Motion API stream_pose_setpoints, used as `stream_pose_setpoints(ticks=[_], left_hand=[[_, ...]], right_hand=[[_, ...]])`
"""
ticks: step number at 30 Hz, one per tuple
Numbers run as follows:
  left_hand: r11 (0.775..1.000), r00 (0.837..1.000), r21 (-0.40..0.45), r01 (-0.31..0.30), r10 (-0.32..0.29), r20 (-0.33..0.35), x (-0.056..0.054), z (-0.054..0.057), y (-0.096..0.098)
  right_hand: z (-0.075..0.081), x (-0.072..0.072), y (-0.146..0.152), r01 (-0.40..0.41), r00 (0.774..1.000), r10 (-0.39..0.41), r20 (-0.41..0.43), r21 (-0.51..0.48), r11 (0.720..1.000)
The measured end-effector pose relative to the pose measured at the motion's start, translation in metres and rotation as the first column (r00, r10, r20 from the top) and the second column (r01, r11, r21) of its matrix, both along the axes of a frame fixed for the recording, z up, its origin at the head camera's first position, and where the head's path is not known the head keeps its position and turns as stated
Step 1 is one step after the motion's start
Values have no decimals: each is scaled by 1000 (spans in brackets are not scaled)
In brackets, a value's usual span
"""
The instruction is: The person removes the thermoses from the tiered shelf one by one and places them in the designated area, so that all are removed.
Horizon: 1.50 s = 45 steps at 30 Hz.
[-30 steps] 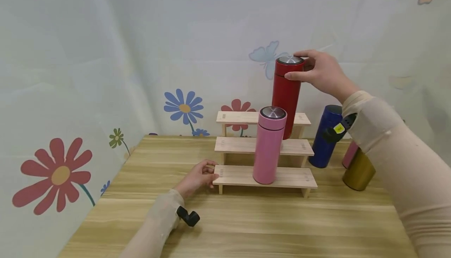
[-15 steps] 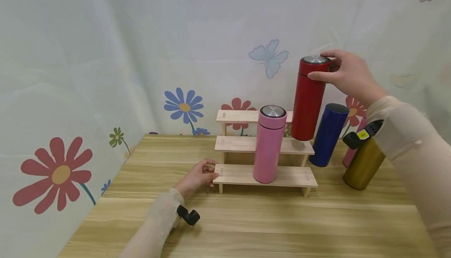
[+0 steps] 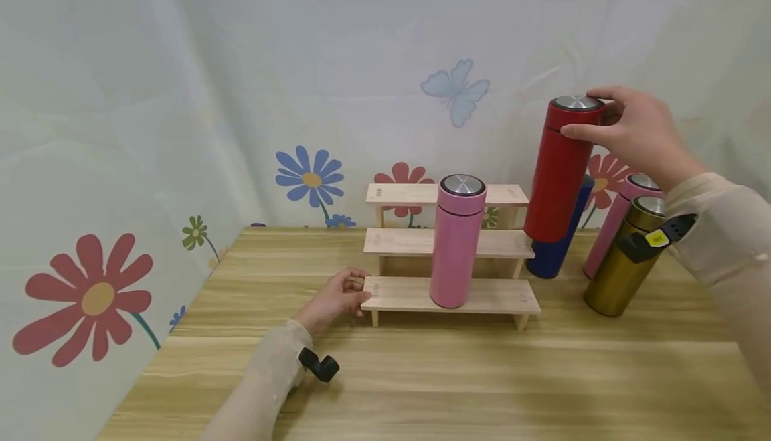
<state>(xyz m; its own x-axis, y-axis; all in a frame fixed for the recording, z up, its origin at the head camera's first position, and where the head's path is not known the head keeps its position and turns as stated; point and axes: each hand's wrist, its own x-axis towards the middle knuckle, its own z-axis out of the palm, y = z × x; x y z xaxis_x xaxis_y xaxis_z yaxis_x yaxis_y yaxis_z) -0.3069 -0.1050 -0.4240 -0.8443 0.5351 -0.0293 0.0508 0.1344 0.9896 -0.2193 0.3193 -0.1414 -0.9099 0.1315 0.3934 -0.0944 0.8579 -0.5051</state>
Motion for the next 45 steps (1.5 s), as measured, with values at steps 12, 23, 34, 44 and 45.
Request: stream_pose_setpoints(ticks=[12, 23, 34, 44, 45], left_hand=[[1000, 1000, 0, -12, 12, 6, 2, 2, 0], [1000, 1000, 7, -11, 11, 12, 4, 2, -4], [1000, 1000, 23, -6, 6, 25, 3, -1, -5], [1000, 1000, 20, -9, 9, 25, 5, 0, -5], [1000, 1000, 18, -10, 9, 25, 5, 0, -5]], right_hand=[[-16, 10, 16, 36, 999, -36, 24, 9, 999], [-49, 12, 27, 31, 999, -32, 40, 16, 999], [-83, 13, 23, 27, 999, -28, 36, 35, 999], [-110, 13, 21, 42, 996, -43, 83, 12, 999], [-112, 13, 21, 44, 995, -45, 85, 9, 999]])
